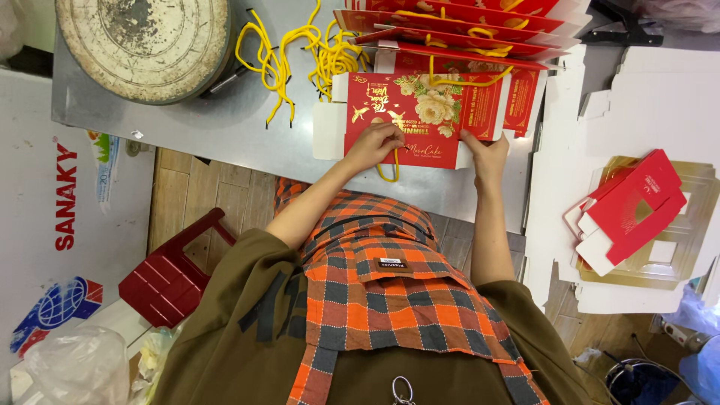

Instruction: The person assembles red gift boxes by inserting yellow rope handles through the side slots. They pull the ropes through, adjust the loops, and place the finished boxes into a stack on the table.

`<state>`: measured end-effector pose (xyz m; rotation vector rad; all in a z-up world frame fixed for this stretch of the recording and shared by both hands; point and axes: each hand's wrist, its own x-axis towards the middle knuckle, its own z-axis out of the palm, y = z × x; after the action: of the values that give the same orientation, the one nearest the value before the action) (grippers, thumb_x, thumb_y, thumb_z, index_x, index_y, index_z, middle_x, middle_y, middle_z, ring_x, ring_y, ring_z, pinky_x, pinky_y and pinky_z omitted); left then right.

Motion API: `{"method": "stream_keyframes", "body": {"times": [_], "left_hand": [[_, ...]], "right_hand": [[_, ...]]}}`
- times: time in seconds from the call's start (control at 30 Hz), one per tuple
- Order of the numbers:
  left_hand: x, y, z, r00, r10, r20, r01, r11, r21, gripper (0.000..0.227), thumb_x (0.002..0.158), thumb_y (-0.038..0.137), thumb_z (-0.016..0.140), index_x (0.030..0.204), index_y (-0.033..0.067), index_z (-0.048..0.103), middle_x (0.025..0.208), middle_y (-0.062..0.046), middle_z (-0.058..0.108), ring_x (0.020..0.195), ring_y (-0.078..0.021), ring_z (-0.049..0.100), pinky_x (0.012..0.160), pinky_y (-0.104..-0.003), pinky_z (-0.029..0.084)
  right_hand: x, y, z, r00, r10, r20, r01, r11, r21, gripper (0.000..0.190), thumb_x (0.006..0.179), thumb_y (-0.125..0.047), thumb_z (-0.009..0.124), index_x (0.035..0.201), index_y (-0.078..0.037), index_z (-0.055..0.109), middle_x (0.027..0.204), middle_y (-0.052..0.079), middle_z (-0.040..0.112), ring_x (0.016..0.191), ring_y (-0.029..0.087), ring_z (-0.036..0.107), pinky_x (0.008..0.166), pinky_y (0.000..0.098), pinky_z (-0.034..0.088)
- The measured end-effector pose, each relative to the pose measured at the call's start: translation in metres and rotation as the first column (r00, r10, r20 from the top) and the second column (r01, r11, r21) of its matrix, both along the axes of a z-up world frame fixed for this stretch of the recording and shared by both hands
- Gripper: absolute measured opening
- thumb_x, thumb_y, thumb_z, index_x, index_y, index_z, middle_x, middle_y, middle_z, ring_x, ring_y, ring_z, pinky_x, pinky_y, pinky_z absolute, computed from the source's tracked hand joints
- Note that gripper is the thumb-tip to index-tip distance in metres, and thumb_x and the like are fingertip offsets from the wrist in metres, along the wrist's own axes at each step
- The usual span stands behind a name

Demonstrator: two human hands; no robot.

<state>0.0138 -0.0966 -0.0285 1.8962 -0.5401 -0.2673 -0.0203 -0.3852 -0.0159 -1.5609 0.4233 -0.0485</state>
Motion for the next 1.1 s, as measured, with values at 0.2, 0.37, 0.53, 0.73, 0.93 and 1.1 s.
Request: {"method": "stream_keyframes", "body": {"times": [0.2,0.37,0.53,0.73,0.93,1.1], "left_hand": [[0.000,0.000,-0.002,1.000,0.013,0.001,-0.013,1.000,0.027,0.008,0.092,0.013,0.072,0.092,0.0051,0.070,0.092,-0.007,0.073,0.084,-0.0258,0.058,0.079,-0.038,0.046],[0.001,0.001,-0.004,1.000,0.012,0.029,-0.013,1.000,0.014,0.010,0.092,0.014,0.072,0.091,0.0053,0.069,0.093,-0.006,0.074,0.086,-0.0247,0.060,0.081,-0.037,0.047],[0.002,0.000,0.002,0.999,0.032,0.036,-0.032,0.999,0.004,0.010,0.095,0.016,0.072,0.094,0.0055,0.070,0.091,-0.007,0.074,0.085,-0.0244,0.065,0.084,-0.038,0.046],[0.009,0.002,0.006,0.992,0.089,-0.088,-0.096,0.993,-0.070,0.015,0.097,0.018,0.069,0.098,0.0033,0.069,0.091,-0.007,0.074,0.083,-0.0186,0.070,0.078,-0.033,0.053],[-0.005,0.018,0.050,0.979,0.178,-0.100,-0.185,0.980,-0.073,0.017,0.098,0.018,0.069,0.100,0.0016,0.068,0.087,-0.006,0.074,0.076,-0.0152,0.071,0.068,-0.030,0.054],[-0.019,0.037,0.116,0.980,0.146,-0.138,-0.157,0.985,-0.076,0.012,0.090,0.014,0.077,0.097,0.0048,0.072,0.083,-0.005,0.073,0.069,-0.0135,0.067,0.063,-0.027,0.052]], "right_hand": [[0.006,0.006,0.030,0.989,0.117,-0.093,-0.110,0.991,0.078,0.036,0.089,-0.008,0.079,0.120,0.003,0.066,0.110,0.011,0.075,0.094,0.017,0.071,0.082,0.0303,0.057],[0.006,-0.018,-0.007,0.910,0.292,-0.296,-0.269,0.956,0.115,0.037,0.100,-0.017,0.079,0.127,0.007,0.070,0.105,0.014,0.072,0.078,0.022,0.052,0.066,0.0360,0.039],[0.005,-0.008,-0.017,0.812,0.387,-0.436,-0.211,0.892,0.399,0.041,0.096,-0.019,0.075,0.129,0.002,0.064,0.117,0.014,0.073,0.099,0.026,0.055,0.088,0.0409,0.043],[-0.007,0.018,-0.034,0.850,0.377,-0.368,-0.122,0.820,0.559,0.050,0.096,-0.017,0.066,0.141,-0.002,0.049,0.137,0.015,0.060,0.125,0.026,0.061,0.107,0.0422,0.053],[-0.046,0.026,-0.019,0.849,0.451,-0.276,-0.108,0.659,0.744,0.054,0.098,-0.019,0.065,0.146,-0.001,0.047,0.144,0.016,0.057,0.132,0.028,0.057,0.112,0.0455,0.048],[-0.066,0.043,0.030,0.879,0.437,-0.192,-0.178,0.674,0.717,0.058,0.098,-0.022,0.065,0.148,-0.001,0.044,0.148,0.015,0.054,0.134,0.027,0.054,0.113,0.0448,0.046]]}}
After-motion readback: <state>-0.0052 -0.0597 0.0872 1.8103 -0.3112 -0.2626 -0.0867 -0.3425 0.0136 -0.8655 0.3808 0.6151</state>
